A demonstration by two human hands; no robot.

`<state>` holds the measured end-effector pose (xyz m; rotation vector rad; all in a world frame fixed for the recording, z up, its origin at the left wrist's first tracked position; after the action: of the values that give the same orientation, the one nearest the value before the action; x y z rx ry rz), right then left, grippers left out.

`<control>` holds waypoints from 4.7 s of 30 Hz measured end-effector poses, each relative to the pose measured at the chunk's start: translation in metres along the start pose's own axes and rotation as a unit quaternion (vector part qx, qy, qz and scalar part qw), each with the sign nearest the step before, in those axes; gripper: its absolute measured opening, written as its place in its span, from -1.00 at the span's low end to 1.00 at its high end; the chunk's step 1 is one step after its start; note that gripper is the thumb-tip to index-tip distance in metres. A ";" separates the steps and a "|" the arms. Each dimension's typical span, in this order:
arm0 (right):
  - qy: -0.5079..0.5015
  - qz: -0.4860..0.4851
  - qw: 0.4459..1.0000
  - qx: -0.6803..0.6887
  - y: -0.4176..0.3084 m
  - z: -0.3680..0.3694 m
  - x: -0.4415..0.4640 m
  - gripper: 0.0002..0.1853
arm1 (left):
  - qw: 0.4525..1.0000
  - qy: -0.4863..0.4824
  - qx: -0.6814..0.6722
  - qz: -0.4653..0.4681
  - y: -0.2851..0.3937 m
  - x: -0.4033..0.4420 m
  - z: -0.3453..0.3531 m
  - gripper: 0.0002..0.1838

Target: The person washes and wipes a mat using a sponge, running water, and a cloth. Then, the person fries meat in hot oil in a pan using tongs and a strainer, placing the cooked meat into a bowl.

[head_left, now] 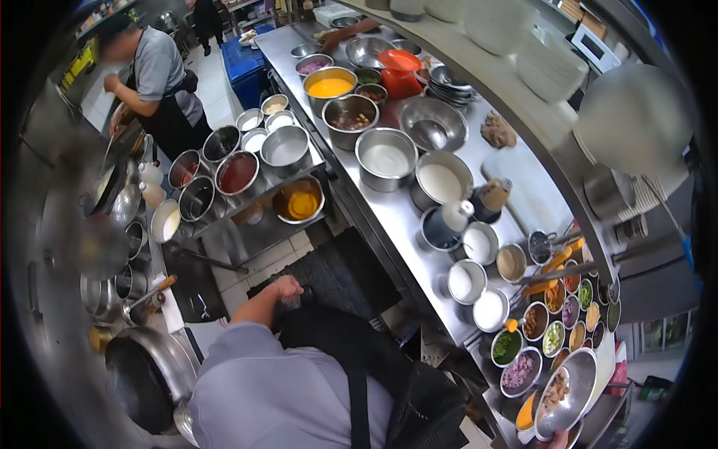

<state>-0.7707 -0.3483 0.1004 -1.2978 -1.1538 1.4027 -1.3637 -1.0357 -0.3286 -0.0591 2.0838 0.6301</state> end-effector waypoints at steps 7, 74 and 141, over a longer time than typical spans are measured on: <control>-0.255 0.025 0.967 0.007 0.018 0.315 -0.107 -0.71 | 0.983 0.020 -0.180 -0.040 -0.096 0.018 -0.062 -0.74; -0.383 -0.633 0.671 -0.041 0.112 1.613 -0.297 -0.82 | 0.777 0.136 -0.530 -0.310 -0.110 -0.077 -0.103 -0.94; 0.409 0.005 0.912 -0.019 0.092 -0.074 0.108 -0.64 | 0.931 -0.102 0.242 0.255 0.190 0.047 -0.002 -0.85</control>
<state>-0.7050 -0.2545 -0.0117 -1.6806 -0.5899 0.6885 -1.4448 -0.8626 -0.2863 0.8184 1.9954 0.3808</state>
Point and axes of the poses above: each hand's wrist, its own x-axis towards the middle knuckle, its own z-axis out of the palm, y = z × x, the point moved 9 cm from there along x, towards the middle knuckle, and after that the axes turned 15 degrees about x, right-handed, at the moved point
